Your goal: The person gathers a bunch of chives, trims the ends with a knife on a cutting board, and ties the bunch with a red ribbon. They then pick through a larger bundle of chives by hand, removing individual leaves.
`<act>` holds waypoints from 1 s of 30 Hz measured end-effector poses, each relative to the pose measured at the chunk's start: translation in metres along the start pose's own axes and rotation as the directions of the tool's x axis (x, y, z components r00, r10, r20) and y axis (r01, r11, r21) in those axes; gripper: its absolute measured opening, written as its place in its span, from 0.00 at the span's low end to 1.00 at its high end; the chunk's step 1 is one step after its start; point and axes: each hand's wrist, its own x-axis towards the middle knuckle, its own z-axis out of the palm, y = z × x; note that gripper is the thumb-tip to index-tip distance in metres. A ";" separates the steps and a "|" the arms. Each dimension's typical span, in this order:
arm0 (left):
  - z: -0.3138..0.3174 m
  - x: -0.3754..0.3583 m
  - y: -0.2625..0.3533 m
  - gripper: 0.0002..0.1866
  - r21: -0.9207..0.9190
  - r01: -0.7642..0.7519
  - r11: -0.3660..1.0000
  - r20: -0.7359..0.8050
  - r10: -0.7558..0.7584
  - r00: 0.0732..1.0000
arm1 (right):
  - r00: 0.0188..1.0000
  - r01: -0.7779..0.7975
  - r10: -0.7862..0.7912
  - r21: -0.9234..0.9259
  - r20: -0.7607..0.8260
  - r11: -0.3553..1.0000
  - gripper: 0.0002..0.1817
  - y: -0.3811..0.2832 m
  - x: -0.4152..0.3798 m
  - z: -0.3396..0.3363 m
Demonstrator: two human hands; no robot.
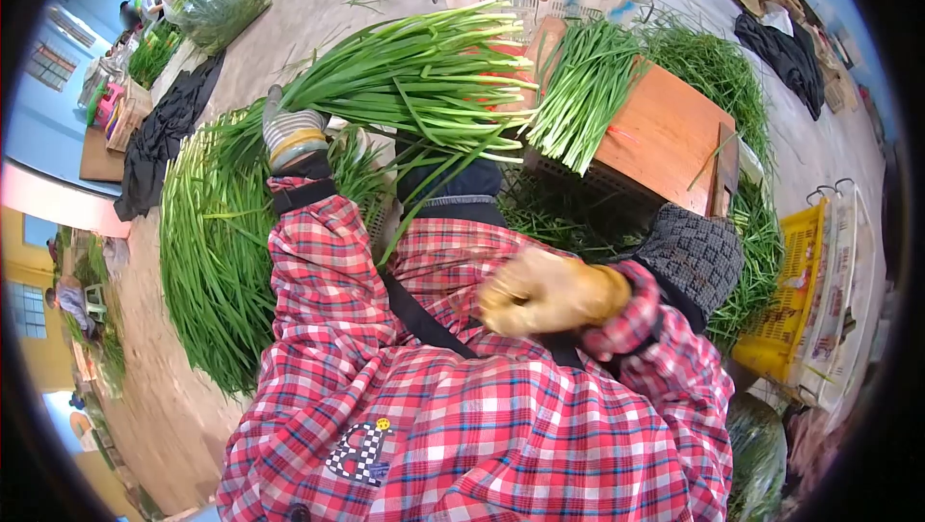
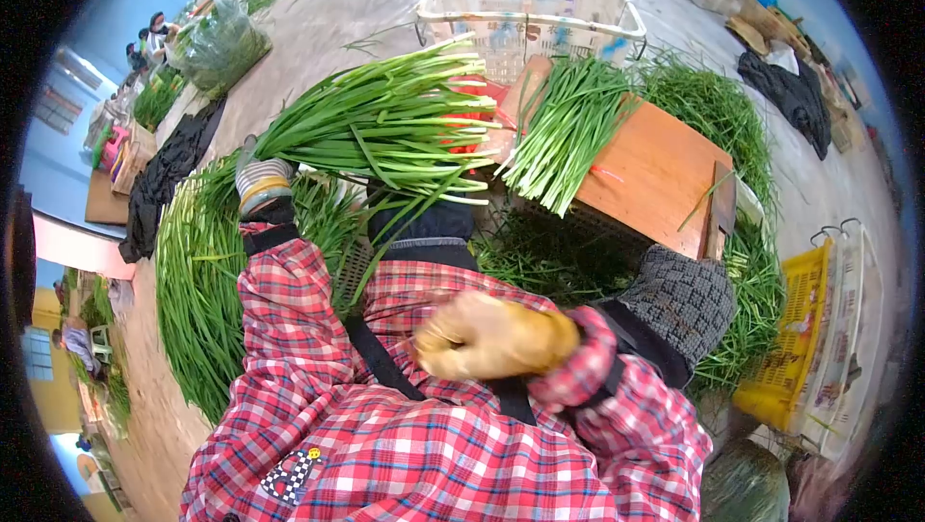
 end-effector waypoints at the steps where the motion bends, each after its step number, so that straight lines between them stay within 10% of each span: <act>1: -0.014 0.020 0.003 0.22 0.154 -0.001 0.988 0.048 -0.007 0.999 | 0.996 -0.090 0.090 0.015 0.018 0.996 0.14 -0.012 -0.016 -0.008; 2: -0.049 0.070 0.005 0.22 0.440 -0.166 0.882 0.182 0.093 0.979 | 0.983 -0.182 0.181 0.030 0.033 0.983 0.14 -0.019 -0.035 -0.016; 4: -0.114 0.162 0.019 0.22 0.791 -0.602 0.110 0.566 0.241 0.788 | 0.691 -0.617 0.670 0.263 -0.270 0.742 0.18 -0.005 -0.076 -0.021; 5: -0.138 0.191 0.025 0.22 0.708 -0.646 -0.284 0.704 0.210 0.679 | 0.571 -0.811 0.655 -0.219 -0.494 0.542 0.19 0.028 -0.098 -0.028; 6: -0.130 0.185 0.023 0.22 0.699 -0.657 -0.282 0.713 0.204 0.671 | 0.512 -0.832 0.507 -0.546 -0.693 0.094 0.21 0.058 -0.111 -0.034; 7: -0.118 0.164 0.021 0.21 0.739 -0.654 -0.162 0.672 0.257 0.695 | 0.504 -0.840 0.499 -0.534 -0.705 0.093 0.21 0.064 -0.113 -0.036; 11: -0.083 0.095 0.021 0.20 0.763 -0.601 0.238 0.505 0.361 0.784 | 0.600 -0.708 0.249 -0.361 -0.760 0.607 0.15 0.040 -0.077 -0.043; 12: -0.078 0.088 0.021 0.19 0.726 -0.565 0.392 0.434 0.375 0.819 | 0.588 -0.409 0.302 0.047 -0.750 0.911 0.12 0.044 -0.060 -0.039; 14: -0.098 0.114 0.035 0.20 0.729 -0.675 -0.115 0.669 0.332 0.665 | 0.610 -0.173 0.305 0.253 -0.731 0.952 0.22 0.045 -0.026 -0.040; 16: -0.103 0.115 0.036 0.21 0.666 -0.669 0.331 0.584 0.327 0.743 | 0.602 0.076 0.372 0.514 -0.706 0.854 0.21 0.069 0.006 -0.035; 17: -0.068 0.057 0.019 0.23 0.504 -0.588 0.633 0.451 0.388 0.804 | 0.602 0.076 0.408 0.558 -0.687 0.826 0.18 0.070 0.019 -0.036; 20: -0.051 0.023 0.022 0.25 0.608 -0.604 0.515 0.455 0.398 0.797 | 0.571 0.152 0.453 0.630 -0.685 0.762 0.11 0.076 0.047 -0.037; 24: -0.005 -0.003 0.020 0.19 0.133 -0.345 0.929 0.051 0.341 0.939 | 0.666 0.150 0.359 0.589 -0.654 0.794 0.14 0.071 0.026 -0.034; 27: -0.028 0.039 0.038 0.19 0.112 -0.237 0.965 0.120 0.224 0.967 | 0.767 0.097 0.116 0.293 -0.631 0.951 0.15 0.040 -0.021 -0.043; 30: -0.034 0.044 0.041 0.20 0.145 -0.258 0.955 0.175 0.232 0.957 | 0.699 -0.167 0.194 0.107 -0.689 0.980 0.16 0.016 -0.080 -0.051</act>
